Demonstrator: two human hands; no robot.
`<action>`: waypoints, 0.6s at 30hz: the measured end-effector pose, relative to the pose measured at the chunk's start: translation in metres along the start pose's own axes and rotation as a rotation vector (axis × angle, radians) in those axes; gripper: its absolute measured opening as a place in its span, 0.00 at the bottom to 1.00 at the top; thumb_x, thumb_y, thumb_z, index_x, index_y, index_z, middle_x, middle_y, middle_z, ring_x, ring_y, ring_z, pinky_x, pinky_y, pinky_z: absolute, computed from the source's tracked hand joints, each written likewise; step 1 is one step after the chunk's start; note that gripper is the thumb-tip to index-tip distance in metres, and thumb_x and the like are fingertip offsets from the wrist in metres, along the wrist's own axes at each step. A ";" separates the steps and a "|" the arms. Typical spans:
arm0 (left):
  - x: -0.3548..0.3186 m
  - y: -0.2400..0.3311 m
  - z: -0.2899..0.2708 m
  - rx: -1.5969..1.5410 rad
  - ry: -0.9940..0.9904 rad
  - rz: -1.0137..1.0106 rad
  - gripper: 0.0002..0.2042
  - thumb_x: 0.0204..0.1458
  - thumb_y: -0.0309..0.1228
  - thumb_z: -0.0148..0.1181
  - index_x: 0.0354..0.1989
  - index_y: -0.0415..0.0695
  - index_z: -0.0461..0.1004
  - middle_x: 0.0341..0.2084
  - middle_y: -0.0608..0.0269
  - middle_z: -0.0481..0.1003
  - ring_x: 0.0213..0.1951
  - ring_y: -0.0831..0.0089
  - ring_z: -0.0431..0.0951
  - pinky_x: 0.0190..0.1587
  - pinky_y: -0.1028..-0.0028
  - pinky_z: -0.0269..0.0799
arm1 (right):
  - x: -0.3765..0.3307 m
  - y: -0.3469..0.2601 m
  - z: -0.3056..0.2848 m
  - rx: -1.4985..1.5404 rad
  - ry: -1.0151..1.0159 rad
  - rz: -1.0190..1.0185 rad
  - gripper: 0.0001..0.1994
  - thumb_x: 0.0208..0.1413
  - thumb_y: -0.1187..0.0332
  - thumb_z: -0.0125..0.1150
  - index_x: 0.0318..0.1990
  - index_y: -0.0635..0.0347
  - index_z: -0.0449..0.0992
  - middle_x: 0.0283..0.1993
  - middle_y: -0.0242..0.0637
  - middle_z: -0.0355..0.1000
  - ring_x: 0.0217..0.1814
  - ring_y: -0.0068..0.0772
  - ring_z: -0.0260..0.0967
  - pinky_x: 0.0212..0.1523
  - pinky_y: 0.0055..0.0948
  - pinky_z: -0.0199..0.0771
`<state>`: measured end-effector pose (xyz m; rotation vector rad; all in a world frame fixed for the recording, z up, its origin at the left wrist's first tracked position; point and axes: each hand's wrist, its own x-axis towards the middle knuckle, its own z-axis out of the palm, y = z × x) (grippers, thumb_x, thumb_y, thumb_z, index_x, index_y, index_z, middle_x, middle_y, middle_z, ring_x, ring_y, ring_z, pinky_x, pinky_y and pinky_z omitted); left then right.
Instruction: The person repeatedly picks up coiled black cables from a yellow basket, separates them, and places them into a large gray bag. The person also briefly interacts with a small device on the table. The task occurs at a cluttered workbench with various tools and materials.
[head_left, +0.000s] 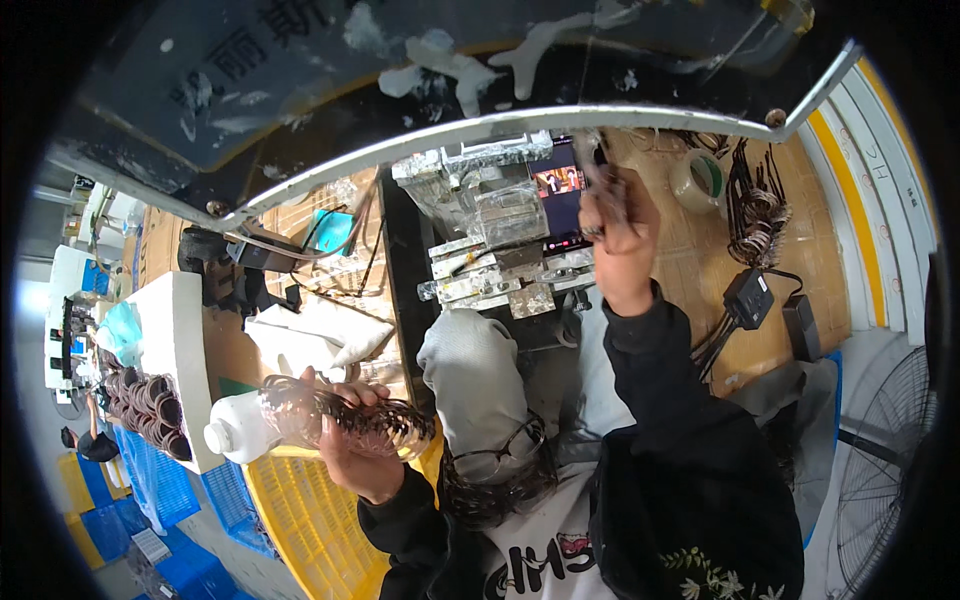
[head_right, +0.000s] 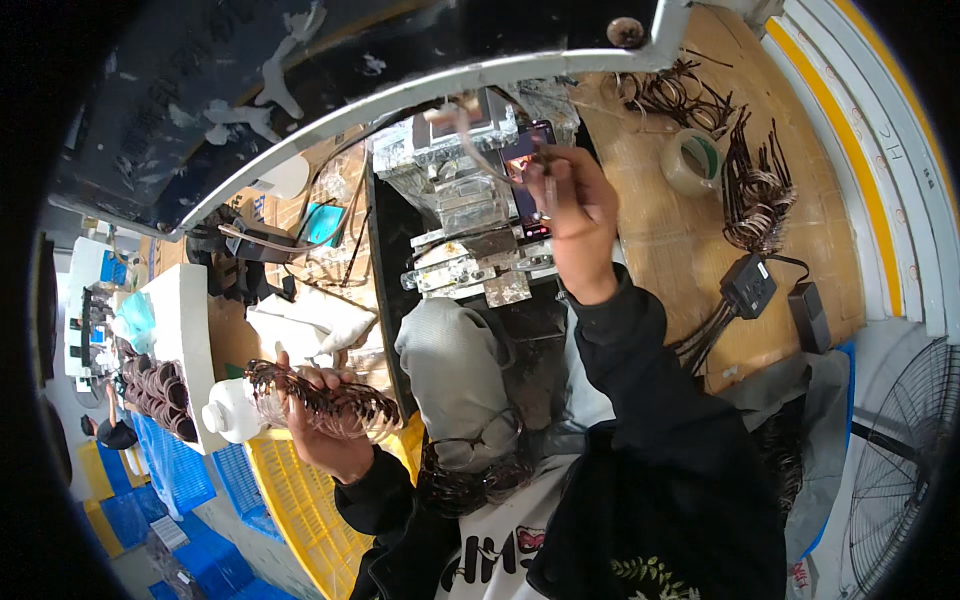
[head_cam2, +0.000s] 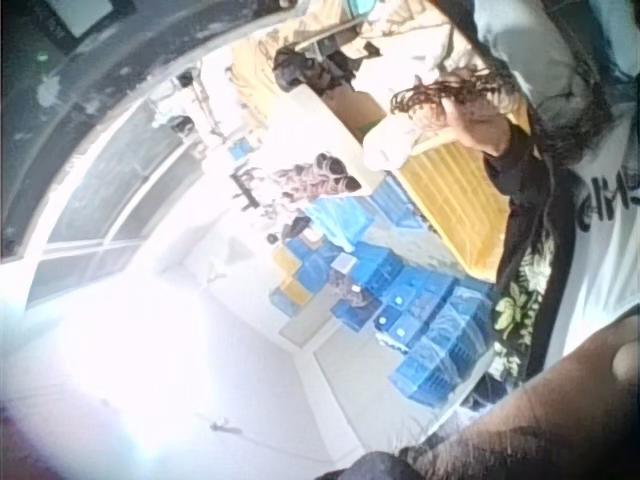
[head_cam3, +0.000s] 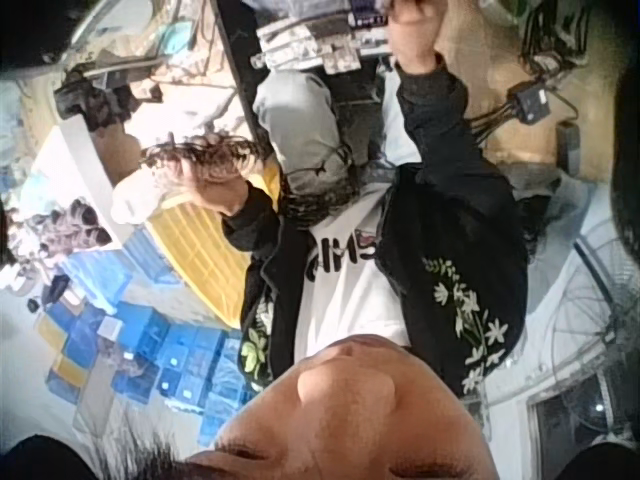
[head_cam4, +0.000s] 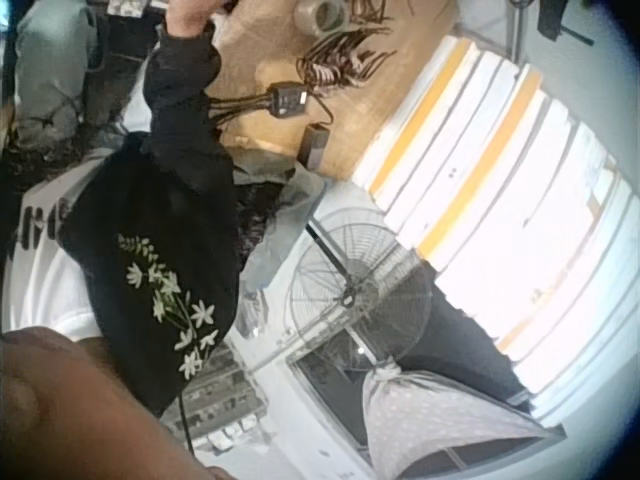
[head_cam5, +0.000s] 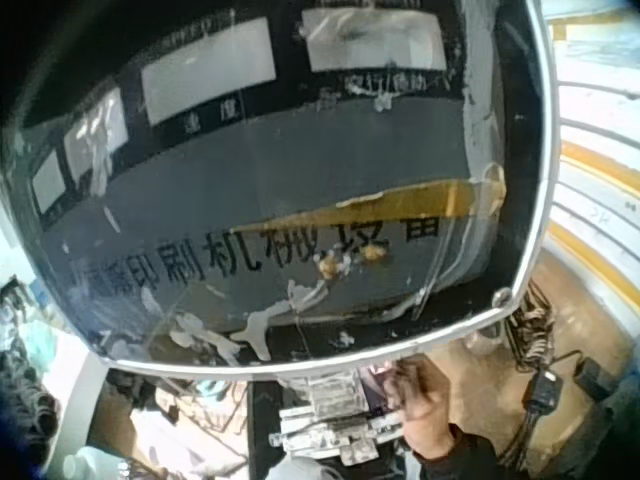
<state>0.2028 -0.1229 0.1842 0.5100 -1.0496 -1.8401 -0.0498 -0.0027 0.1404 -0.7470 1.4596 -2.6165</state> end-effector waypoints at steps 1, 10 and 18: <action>0.000 -0.001 0.001 -0.003 0.006 -0.002 0.26 0.55 0.36 0.45 0.60 0.37 0.51 0.29 0.61 0.64 0.32 0.70 0.67 0.39 0.67 0.66 | 0.005 0.007 0.003 0.026 -0.049 0.034 0.11 0.63 0.67 0.43 0.42 0.65 0.69 0.25 0.25 0.64 0.22 0.10 0.53 0.22 0.13 0.52; -0.003 -0.004 0.001 0.067 0.017 -0.020 0.27 0.56 0.43 0.44 0.59 0.36 0.52 0.28 0.61 0.64 0.30 0.71 0.67 0.36 0.68 0.68 | 0.012 0.040 0.006 -0.047 0.017 -0.033 0.10 0.63 0.68 0.43 0.41 0.64 0.69 0.29 0.27 0.68 0.30 0.13 0.61 0.31 0.16 0.61; 0.002 -0.001 0.024 -0.108 0.027 -0.178 0.37 0.55 0.61 0.35 0.57 0.37 0.56 0.23 0.61 0.64 0.27 0.69 0.67 0.32 0.66 0.70 | -0.014 0.024 0.006 0.034 0.046 -0.056 0.07 0.59 0.75 0.45 0.42 0.64 0.68 0.32 0.33 0.69 0.29 0.17 0.63 0.28 0.17 0.62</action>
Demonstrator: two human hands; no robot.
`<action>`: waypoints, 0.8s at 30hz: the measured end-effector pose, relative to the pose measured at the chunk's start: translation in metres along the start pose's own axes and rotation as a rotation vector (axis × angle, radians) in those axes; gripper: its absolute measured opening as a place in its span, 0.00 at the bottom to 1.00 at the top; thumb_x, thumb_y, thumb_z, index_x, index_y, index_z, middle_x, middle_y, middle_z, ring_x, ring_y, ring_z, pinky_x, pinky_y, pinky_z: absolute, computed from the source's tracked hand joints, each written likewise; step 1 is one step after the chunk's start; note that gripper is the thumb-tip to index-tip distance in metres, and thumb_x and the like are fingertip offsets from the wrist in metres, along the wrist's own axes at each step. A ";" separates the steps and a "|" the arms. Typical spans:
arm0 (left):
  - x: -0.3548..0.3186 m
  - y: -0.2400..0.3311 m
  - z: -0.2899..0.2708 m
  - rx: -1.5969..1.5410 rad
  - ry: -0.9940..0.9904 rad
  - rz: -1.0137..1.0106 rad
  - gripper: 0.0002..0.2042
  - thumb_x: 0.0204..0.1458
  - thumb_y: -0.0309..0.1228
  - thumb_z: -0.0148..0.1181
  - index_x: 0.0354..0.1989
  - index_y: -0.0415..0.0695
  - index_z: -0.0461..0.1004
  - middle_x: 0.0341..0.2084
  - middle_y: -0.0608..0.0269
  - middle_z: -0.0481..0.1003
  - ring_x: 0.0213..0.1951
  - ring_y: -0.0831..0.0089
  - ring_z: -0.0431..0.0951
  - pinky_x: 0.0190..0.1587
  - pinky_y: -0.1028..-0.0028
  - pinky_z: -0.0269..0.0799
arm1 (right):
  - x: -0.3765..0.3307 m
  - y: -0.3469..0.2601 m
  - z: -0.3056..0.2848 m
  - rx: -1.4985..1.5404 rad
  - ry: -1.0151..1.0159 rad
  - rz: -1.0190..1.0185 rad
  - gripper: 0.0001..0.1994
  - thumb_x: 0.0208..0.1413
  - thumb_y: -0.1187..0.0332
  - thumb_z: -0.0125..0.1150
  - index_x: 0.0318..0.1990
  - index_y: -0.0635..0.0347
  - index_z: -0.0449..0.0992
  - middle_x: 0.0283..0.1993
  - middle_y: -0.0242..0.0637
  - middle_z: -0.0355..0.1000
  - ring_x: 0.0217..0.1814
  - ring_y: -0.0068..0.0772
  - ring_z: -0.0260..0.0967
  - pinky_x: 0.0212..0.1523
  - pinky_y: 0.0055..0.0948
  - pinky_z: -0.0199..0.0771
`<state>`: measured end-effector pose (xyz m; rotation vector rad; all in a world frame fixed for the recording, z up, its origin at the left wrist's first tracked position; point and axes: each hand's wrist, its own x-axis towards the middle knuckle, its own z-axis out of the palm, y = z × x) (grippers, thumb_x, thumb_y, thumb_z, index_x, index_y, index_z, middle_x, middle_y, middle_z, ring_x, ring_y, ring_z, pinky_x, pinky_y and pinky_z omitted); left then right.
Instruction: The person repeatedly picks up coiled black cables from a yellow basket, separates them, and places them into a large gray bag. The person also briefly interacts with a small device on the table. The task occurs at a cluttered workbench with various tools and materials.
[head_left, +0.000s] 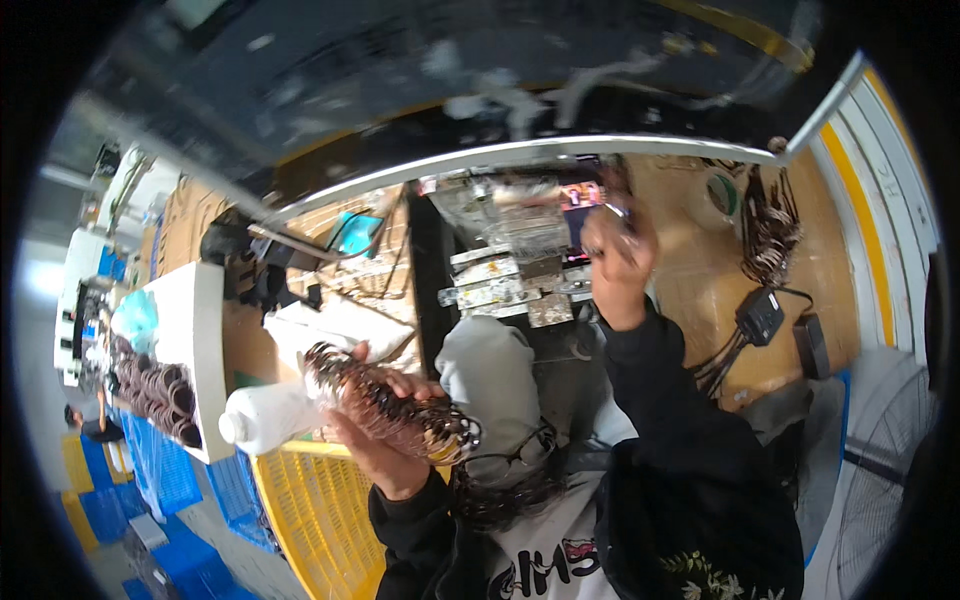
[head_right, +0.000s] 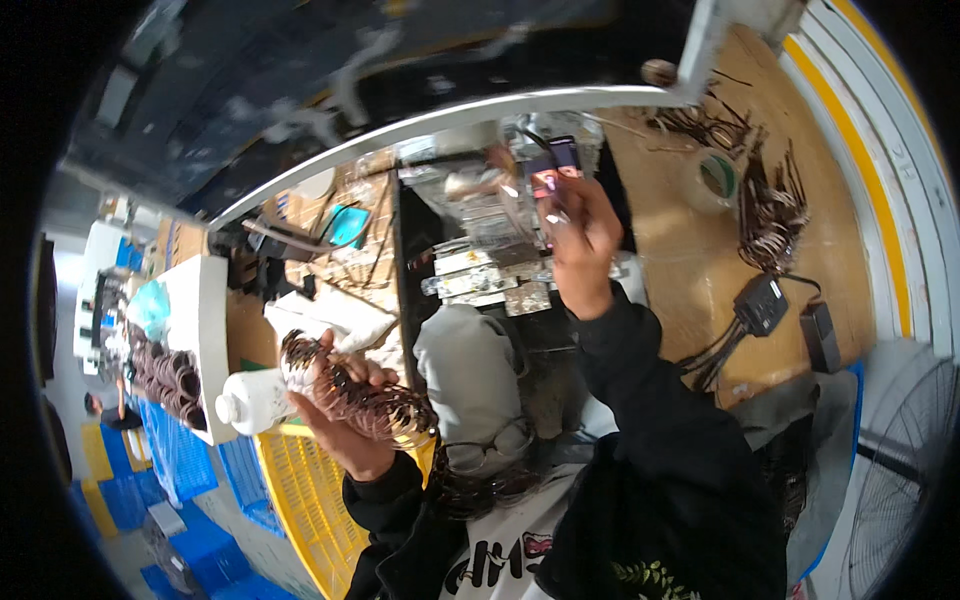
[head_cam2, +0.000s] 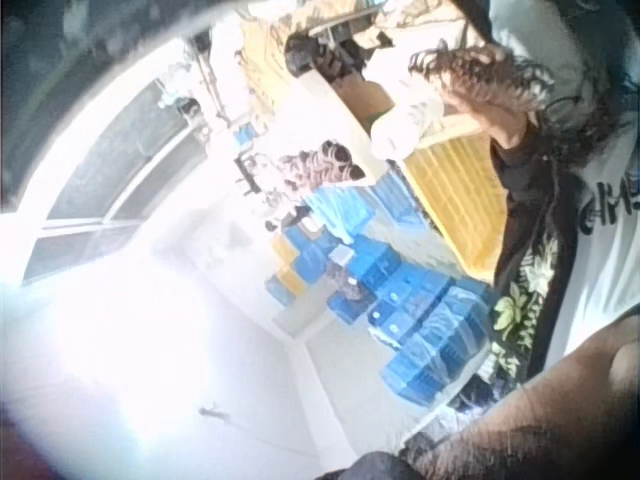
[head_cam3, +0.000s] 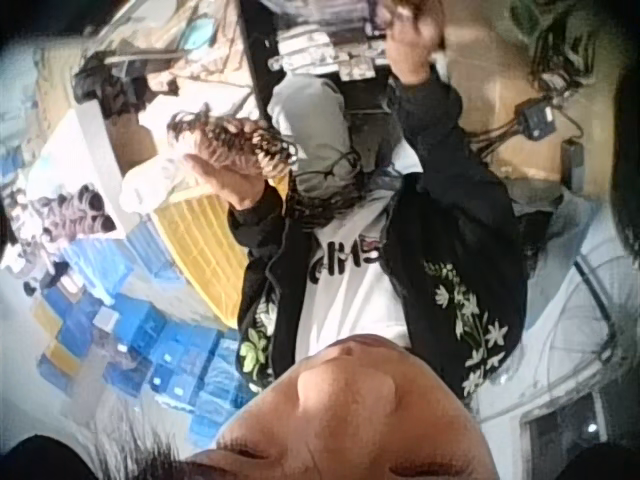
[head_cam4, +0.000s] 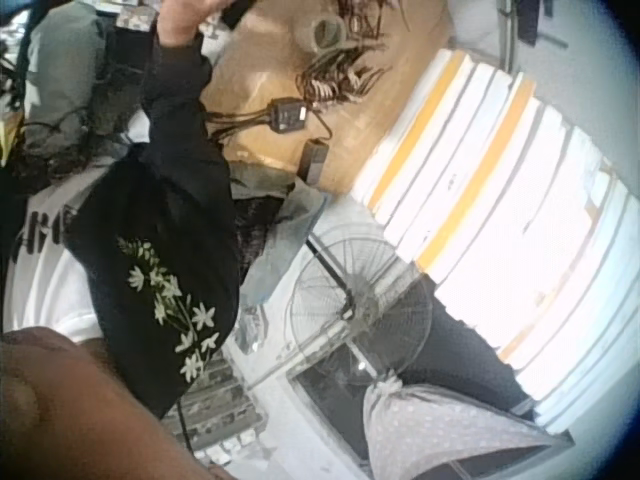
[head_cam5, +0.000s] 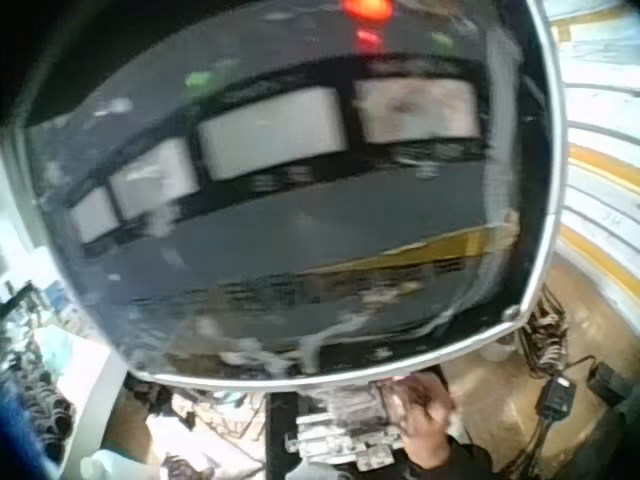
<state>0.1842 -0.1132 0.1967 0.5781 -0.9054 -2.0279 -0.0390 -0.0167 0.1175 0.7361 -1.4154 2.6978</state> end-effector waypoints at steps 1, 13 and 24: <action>-0.001 0.002 0.002 -0.057 0.008 -0.035 0.37 0.55 0.61 0.33 0.57 0.37 0.57 0.23 0.61 0.64 0.27 0.67 0.68 0.31 0.63 0.69 | -0.009 -0.009 0.002 0.008 -0.036 -0.067 0.06 0.58 0.75 0.46 0.40 0.64 0.69 0.31 0.34 0.69 0.28 0.20 0.63 0.27 0.19 0.62; -0.008 0.004 0.004 -0.180 -0.204 -0.228 0.43 0.51 0.67 0.24 0.58 0.38 0.56 0.28 0.60 0.69 0.31 0.64 0.73 0.38 0.66 0.69 | -0.082 -0.080 0.023 -0.544 -0.506 -0.448 0.07 0.52 0.71 0.53 0.36 0.65 0.69 0.22 0.38 0.67 0.16 0.33 0.62 0.17 0.26 0.63; -0.013 0.011 -0.002 -0.230 -0.152 -0.174 0.41 0.52 0.66 0.31 0.59 0.38 0.55 0.25 0.61 0.66 0.29 0.66 0.69 0.34 0.62 0.70 | -0.096 -0.101 0.014 -0.630 -0.431 -0.455 0.09 0.42 0.82 0.42 0.33 0.63 0.63 0.21 0.37 0.63 0.18 0.30 0.60 0.24 0.29 0.67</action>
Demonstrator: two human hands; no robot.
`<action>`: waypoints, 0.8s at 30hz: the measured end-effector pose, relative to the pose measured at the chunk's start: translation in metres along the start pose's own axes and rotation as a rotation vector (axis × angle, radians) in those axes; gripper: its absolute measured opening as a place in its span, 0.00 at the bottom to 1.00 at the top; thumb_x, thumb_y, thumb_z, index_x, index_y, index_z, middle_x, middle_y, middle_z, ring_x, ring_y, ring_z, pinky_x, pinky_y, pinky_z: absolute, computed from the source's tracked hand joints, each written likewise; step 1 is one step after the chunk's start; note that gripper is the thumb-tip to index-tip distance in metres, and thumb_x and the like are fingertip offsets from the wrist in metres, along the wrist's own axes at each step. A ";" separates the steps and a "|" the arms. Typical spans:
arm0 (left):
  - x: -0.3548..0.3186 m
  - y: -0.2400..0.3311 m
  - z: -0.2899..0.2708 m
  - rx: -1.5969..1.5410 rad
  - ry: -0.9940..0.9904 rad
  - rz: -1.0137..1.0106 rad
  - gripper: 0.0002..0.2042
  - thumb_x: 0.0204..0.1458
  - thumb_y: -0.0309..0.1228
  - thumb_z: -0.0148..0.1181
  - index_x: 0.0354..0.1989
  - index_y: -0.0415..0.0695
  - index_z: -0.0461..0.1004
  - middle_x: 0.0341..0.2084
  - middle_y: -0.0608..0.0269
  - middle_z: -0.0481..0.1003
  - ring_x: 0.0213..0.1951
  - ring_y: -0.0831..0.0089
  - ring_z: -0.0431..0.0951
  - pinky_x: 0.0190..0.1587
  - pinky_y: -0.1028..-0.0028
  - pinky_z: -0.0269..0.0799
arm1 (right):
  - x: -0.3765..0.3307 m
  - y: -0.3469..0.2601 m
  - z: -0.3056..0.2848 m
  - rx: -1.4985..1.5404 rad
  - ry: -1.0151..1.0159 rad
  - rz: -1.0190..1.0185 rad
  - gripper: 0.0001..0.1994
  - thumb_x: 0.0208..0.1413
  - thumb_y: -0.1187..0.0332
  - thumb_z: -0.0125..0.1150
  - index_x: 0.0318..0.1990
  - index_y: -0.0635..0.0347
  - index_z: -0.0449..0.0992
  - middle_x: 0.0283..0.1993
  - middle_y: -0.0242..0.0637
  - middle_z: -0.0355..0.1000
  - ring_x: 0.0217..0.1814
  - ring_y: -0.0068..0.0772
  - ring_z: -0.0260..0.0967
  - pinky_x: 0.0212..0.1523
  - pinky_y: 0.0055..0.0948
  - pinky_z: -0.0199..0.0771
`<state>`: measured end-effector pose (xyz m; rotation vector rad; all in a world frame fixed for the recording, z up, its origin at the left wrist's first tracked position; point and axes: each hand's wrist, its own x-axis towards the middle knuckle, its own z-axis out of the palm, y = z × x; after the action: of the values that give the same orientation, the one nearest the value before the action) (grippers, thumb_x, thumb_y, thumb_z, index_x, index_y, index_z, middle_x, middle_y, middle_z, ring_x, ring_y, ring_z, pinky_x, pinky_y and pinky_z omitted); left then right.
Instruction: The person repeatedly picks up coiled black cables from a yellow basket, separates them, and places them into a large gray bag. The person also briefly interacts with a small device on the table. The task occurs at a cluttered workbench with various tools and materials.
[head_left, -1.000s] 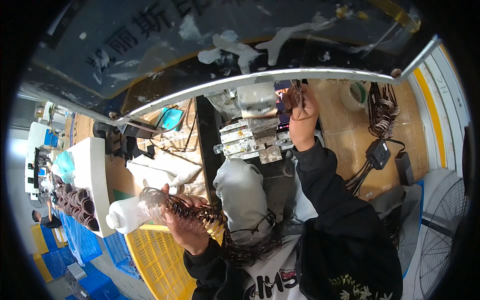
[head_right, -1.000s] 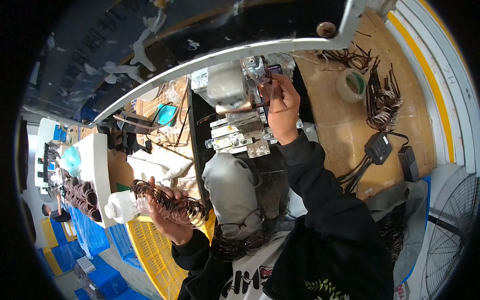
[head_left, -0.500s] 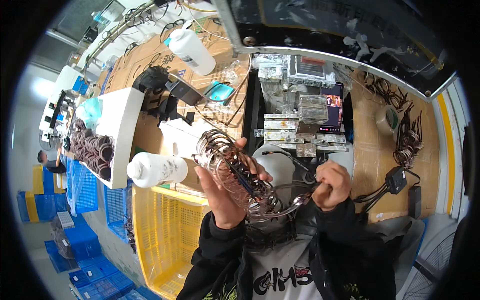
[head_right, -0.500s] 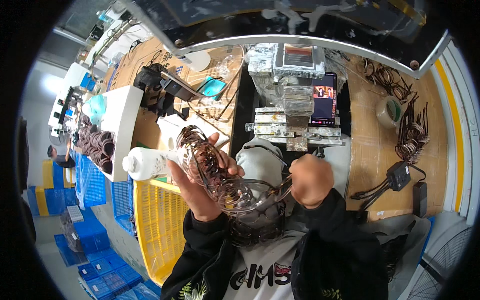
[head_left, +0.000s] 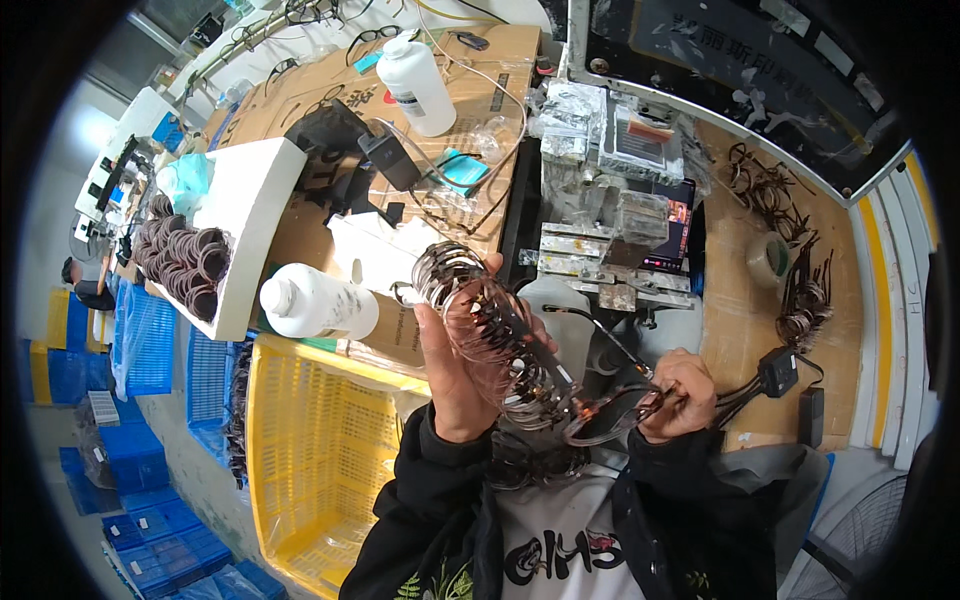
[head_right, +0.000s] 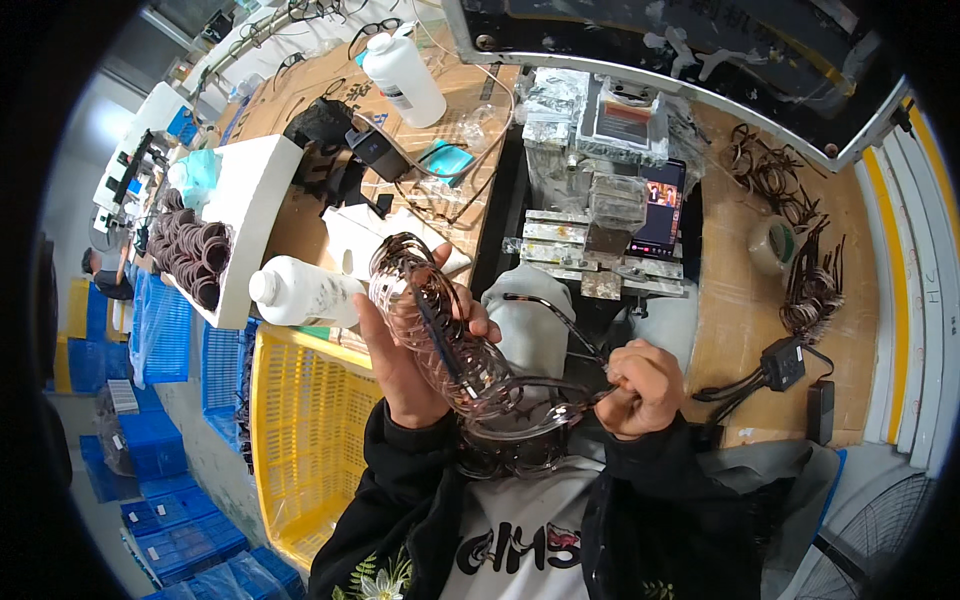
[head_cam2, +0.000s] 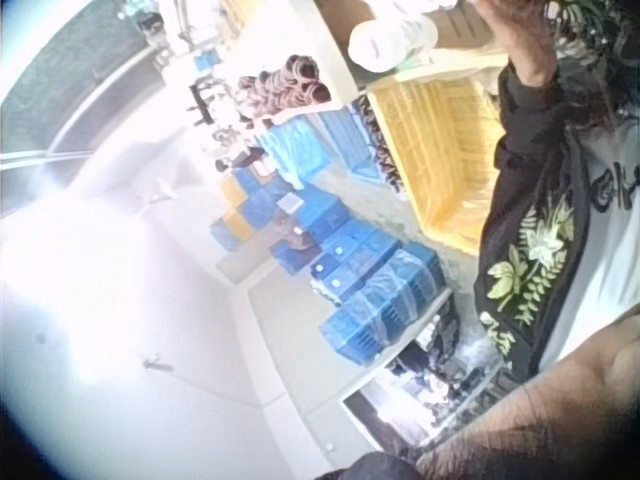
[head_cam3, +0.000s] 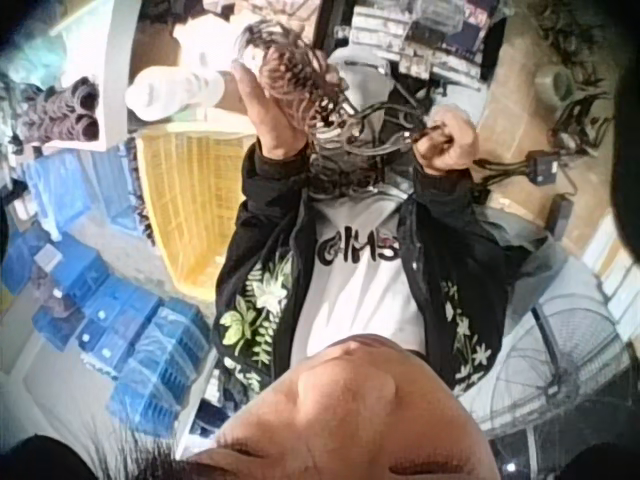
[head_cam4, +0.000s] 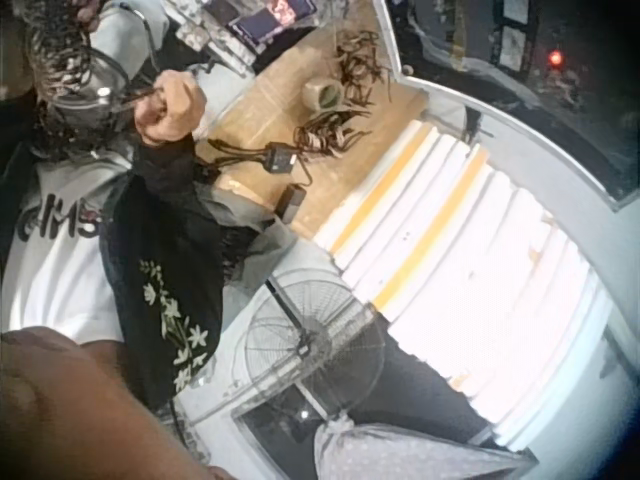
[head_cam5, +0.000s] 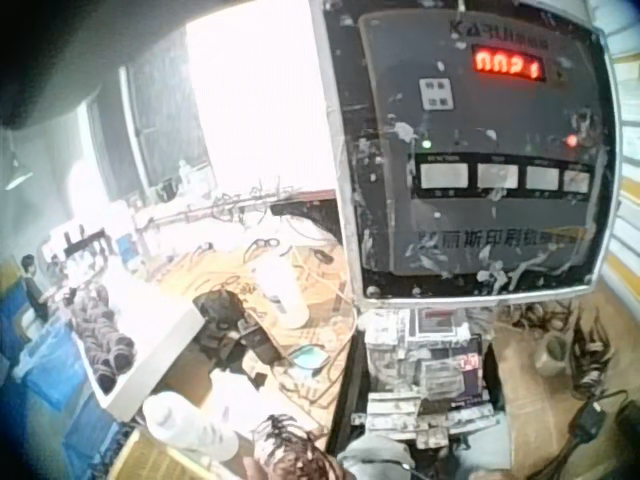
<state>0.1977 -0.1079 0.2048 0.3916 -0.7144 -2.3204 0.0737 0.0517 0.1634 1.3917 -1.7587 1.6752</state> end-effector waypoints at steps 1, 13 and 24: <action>-0.001 0.000 0.002 -0.021 -0.023 -0.006 0.41 0.51 0.66 0.31 0.59 0.38 0.55 0.25 0.61 0.66 0.29 0.66 0.69 0.34 0.63 0.70 | 0.000 -0.001 0.000 0.019 -0.042 0.015 0.08 0.44 0.81 0.43 0.33 0.62 0.64 0.21 0.37 0.64 0.18 0.31 0.60 0.24 0.29 0.67; 0.002 0.010 -0.001 -0.075 0.023 -0.061 0.41 0.52 0.65 0.31 0.58 0.36 0.56 0.24 0.61 0.66 0.29 0.66 0.69 0.35 0.63 0.69 | 0.005 -0.009 0.008 -0.020 -0.027 -0.084 0.08 0.41 0.80 0.46 0.33 0.63 0.63 0.22 0.39 0.64 0.17 0.31 0.59 0.19 0.27 0.60; 0.004 0.012 -0.004 -0.090 -0.010 -0.053 0.43 0.52 0.66 0.30 0.58 0.33 0.56 0.26 0.60 0.68 0.29 0.67 0.70 0.34 0.64 0.69 | 0.023 -0.023 0.027 -0.091 -0.020 -0.037 0.07 0.46 0.81 0.51 0.34 0.66 0.69 0.19 0.39 0.65 0.13 0.33 0.61 0.15 0.26 0.60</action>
<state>0.2028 -0.1196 0.2084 0.3619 -0.6081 -2.3962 0.0919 0.0222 0.1882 1.3965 -1.7853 1.5480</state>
